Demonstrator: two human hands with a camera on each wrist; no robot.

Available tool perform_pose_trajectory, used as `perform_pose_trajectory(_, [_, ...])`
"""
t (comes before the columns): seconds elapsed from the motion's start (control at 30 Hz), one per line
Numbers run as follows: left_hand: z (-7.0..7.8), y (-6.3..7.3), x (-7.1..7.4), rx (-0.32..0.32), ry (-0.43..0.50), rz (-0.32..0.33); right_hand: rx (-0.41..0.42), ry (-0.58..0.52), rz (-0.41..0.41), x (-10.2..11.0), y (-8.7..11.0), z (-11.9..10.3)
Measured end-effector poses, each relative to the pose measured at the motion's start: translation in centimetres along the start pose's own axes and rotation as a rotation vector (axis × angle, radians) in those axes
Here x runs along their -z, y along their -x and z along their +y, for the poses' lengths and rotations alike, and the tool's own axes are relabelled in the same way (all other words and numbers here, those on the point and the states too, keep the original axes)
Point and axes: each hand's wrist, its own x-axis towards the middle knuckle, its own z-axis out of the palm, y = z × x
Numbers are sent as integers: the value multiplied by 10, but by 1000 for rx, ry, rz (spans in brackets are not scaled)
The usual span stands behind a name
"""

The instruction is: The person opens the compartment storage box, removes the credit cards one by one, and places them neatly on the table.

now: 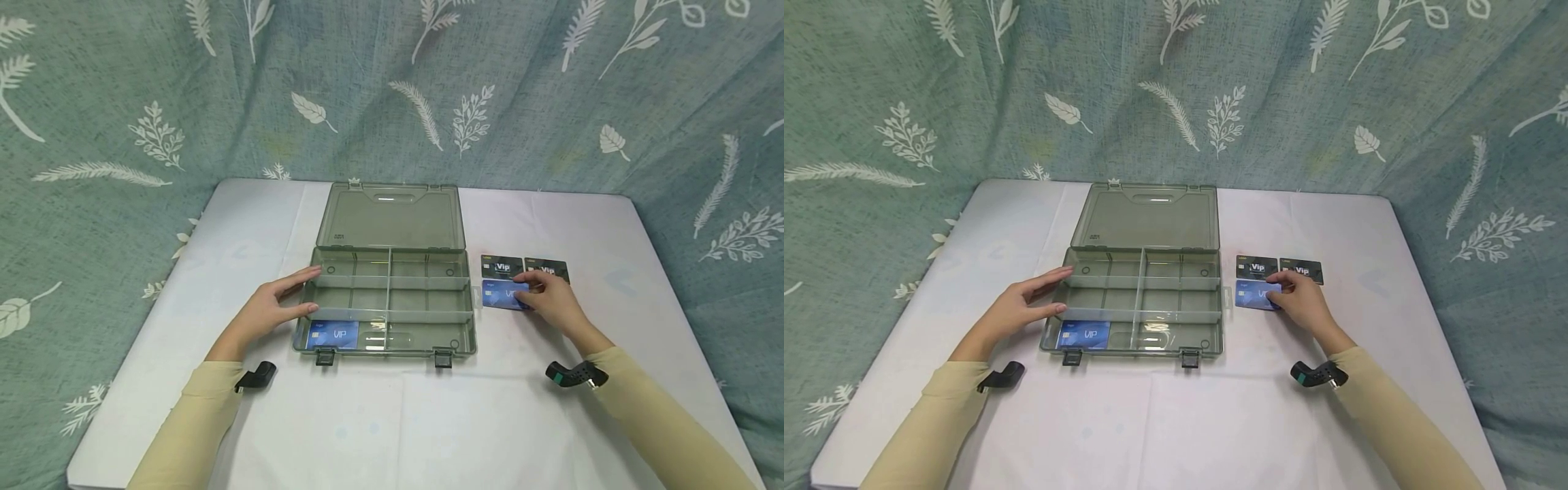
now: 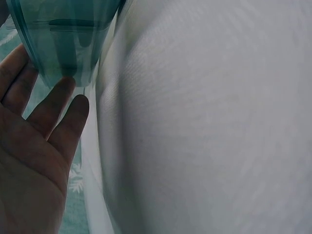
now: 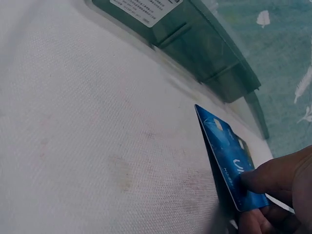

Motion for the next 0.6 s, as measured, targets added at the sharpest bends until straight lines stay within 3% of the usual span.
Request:
perform_pose_trajectory(0.13, [-3,-1,0,25,25,10,20,26,6,-2,0,0])
perform_pose_trajectory(0.27, [-20,-3,-2,40,29,19,41,60,22,-4,1,-1])
perform_pose_trajectory(0.4, [-33,-5,-2,21,27,18,63,90,45,-6,3,-2])
perform_pose_trajectory(0.6, [-37,-5,0,-2,14,0,85,105,77,-9,3,-4])
